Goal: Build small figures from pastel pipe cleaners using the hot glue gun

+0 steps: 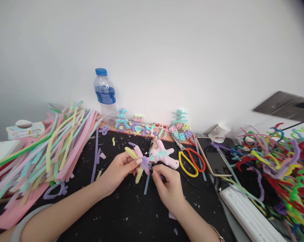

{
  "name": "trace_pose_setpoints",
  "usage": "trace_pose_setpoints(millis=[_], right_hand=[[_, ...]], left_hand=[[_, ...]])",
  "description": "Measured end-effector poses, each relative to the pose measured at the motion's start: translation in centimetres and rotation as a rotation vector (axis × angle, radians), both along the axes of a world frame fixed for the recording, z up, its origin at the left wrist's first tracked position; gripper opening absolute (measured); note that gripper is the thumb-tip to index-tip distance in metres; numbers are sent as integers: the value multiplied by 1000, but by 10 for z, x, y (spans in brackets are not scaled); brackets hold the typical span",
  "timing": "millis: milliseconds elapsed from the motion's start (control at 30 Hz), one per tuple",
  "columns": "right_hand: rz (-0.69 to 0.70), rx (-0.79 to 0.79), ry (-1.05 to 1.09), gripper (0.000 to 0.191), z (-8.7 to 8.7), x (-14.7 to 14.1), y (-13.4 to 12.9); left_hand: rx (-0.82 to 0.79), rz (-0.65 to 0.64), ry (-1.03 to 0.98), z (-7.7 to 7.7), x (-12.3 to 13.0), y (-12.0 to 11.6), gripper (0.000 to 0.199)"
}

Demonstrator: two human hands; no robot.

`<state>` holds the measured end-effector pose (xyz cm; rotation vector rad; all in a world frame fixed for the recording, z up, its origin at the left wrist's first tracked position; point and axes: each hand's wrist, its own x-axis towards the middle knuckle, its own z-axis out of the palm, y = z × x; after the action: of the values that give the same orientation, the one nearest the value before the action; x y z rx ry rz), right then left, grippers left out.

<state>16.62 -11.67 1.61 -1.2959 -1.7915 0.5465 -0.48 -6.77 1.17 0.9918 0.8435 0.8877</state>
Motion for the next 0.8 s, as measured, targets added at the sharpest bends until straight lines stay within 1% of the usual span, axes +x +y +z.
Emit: trace_pose_setpoints(millis=[133, 300, 467, 600, 800], right_hand=[[-60, -55, 61, 17, -2, 1, 2], [-116, -108, 140, 11, -6, 0, 3], [-94, -91, 142, 11, -6, 0, 3], [-74, -80, 131, 13, -5, 0, 4], [-48, -99, 123, 15, -4, 0, 4]], left_hand=[[-59, -11, -43, 1, 0, 0, 20], [-108, -8, -94, -3, 0, 1, 17], [-174, -26, -135, -3, 0, 2, 17], [-167, -69, -141, -1, 0, 2, 17], [-156, -52, -88, -1, 0, 2, 18]])
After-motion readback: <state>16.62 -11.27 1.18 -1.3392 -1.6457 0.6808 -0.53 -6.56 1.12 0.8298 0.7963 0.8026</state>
